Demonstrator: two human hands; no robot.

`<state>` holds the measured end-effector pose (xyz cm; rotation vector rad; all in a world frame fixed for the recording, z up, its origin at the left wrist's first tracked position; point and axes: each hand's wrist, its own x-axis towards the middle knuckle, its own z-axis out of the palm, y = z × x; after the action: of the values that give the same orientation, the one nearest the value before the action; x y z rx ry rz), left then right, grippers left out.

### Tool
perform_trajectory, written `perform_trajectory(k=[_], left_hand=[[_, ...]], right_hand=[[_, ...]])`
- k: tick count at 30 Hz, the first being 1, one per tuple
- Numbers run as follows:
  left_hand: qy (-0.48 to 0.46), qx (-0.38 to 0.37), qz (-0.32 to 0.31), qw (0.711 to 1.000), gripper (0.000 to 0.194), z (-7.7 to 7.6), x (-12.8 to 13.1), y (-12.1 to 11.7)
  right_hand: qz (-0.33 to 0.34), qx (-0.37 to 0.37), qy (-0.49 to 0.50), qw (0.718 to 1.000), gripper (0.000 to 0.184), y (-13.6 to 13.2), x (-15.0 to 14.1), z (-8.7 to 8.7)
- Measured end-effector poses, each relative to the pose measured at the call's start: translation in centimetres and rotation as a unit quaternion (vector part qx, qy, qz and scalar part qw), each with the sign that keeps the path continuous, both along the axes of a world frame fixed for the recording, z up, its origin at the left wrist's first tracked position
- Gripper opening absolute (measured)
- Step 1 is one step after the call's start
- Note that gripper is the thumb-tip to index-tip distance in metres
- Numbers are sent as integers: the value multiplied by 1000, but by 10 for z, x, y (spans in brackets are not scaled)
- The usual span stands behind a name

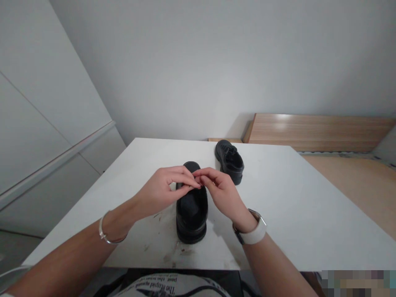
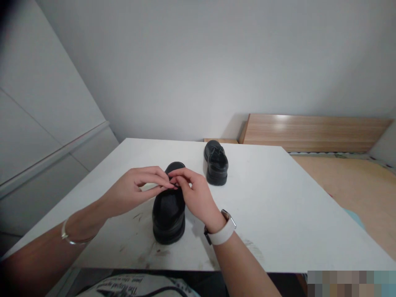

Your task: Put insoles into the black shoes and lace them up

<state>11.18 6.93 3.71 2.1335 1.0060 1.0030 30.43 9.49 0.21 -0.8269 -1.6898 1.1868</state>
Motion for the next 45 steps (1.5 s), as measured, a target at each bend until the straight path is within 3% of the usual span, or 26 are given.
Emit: perform_trajectory(k=[2, 5, 10, 13, 18, 23, 26, 29, 33, 36, 40, 43, 45], left_hand=[[66, 135, 19, 988, 25, -4, 0, -2], [121, 288, 60, 948, 30, -12, 3, -1], [138, 417, 92, 894, 21, -17, 7, 3], [113, 437, 83, 889, 18, -18, 6, 6], [76, 398, 95, 909, 18, -21, 3, 6], [26, 342, 161, 926, 11, -29, -7, 3], [-21, 215, 208, 954, 7, -46, -24, -2], [-70, 46, 227, 970, 18, -59, -35, -8], [-181, -109, 184, 960, 24, -51, -22, -9], [-201, -140, 130, 961, 24, -34, -4, -1], [-150, -163, 80, 972, 28, -21, 9, 9], [-82, -114, 61, 988, 20, -18, 11, 10], [-45, -76, 64, 994, 26, -16, 12, 10]], right_hand=[[12, -13, 9, 1000, 21, 1, -2, -1], [29, -36, 37, 998, 20, 2, -4, -4], [44, -78, 66, 994, 23, 5, -4, -6], [30, -94, 87, 991, 23, 5, -3, -8], [-5, -75, 91, 993, 23, 4, -5, -8], [-94, 92, -18, 991, 13, 6, 3, -13], [-162, 158, -89, 970, 14, 8, 21, -23], [-185, 155, -121, 963, 13, 10, 35, -33], [-187, 166, -106, 962, 11, 9, 31, -25], [-140, 211, -89, 963, 11, 3, 17, -5], [-73, 280, -113, 951, 12, -8, 0, 16], [-64, 284, -119, 949, 12, -12, -6, 21], [-62, 270, -103, 955, 11, -12, -6, 20]])
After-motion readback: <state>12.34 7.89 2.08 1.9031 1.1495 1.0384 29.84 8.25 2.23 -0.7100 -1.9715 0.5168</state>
